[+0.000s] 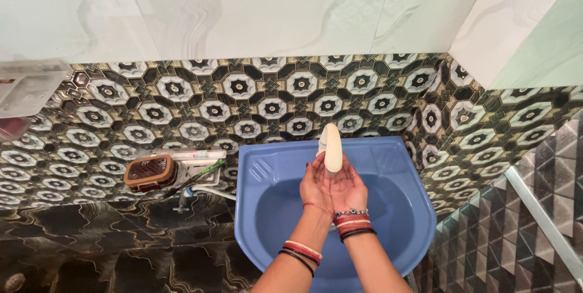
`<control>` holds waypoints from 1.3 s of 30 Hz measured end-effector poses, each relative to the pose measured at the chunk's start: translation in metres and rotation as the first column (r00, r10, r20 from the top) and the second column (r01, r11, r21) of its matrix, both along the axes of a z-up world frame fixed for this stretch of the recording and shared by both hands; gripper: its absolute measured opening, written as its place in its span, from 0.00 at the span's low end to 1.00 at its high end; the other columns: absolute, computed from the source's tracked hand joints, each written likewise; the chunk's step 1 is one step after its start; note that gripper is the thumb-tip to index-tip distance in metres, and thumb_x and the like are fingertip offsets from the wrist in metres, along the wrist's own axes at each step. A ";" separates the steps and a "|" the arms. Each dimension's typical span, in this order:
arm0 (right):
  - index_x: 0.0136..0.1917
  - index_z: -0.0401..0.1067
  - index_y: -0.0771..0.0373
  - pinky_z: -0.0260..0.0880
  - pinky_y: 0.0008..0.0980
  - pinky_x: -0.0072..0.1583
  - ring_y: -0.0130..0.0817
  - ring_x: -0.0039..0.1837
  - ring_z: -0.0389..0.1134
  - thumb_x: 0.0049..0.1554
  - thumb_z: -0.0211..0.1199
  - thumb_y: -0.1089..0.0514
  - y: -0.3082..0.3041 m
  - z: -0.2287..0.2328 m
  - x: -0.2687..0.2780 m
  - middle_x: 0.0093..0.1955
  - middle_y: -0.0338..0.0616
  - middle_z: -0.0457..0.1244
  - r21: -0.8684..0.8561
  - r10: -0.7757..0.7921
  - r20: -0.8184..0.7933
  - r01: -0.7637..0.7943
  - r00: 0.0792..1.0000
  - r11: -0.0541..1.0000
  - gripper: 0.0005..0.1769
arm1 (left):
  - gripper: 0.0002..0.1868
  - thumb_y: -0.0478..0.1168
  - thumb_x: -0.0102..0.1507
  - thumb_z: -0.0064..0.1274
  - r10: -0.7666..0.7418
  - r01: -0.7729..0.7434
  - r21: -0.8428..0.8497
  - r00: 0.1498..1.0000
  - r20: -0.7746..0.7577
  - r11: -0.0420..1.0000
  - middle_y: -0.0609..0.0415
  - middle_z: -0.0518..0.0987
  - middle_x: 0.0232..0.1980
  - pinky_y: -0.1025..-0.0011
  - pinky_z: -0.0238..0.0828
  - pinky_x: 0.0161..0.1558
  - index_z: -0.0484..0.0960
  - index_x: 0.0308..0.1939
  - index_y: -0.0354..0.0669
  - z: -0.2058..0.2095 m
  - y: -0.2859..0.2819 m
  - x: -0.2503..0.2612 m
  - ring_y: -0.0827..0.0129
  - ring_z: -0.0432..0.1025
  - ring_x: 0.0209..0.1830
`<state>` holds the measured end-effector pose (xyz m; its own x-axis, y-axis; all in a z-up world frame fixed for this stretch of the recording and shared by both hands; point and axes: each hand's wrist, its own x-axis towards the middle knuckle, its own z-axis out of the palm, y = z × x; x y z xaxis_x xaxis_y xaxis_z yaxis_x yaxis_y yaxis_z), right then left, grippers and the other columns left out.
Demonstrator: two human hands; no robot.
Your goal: The person washes their hands at a blue sink using a mug to scoop water from the tap. They rinse the mug and a toothbrush, then place them back on the counter.
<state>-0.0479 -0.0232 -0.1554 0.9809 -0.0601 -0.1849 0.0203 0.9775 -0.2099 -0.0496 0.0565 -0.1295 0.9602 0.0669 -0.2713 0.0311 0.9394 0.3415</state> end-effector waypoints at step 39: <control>0.72 0.56 0.84 0.60 0.43 0.73 0.57 0.77 0.57 0.63 0.44 0.67 -0.032 0.099 0.003 0.74 0.70 0.57 0.087 0.024 0.290 -0.051 0.957 0.995 0.26 | 0.26 0.45 0.73 0.33 0.048 -0.045 -0.087 0.998 0.029 0.995 0.43 0.74 0.70 0.68 0.62 0.73 0.74 0.64 0.25 -0.051 0.002 0.013 0.60 0.67 0.71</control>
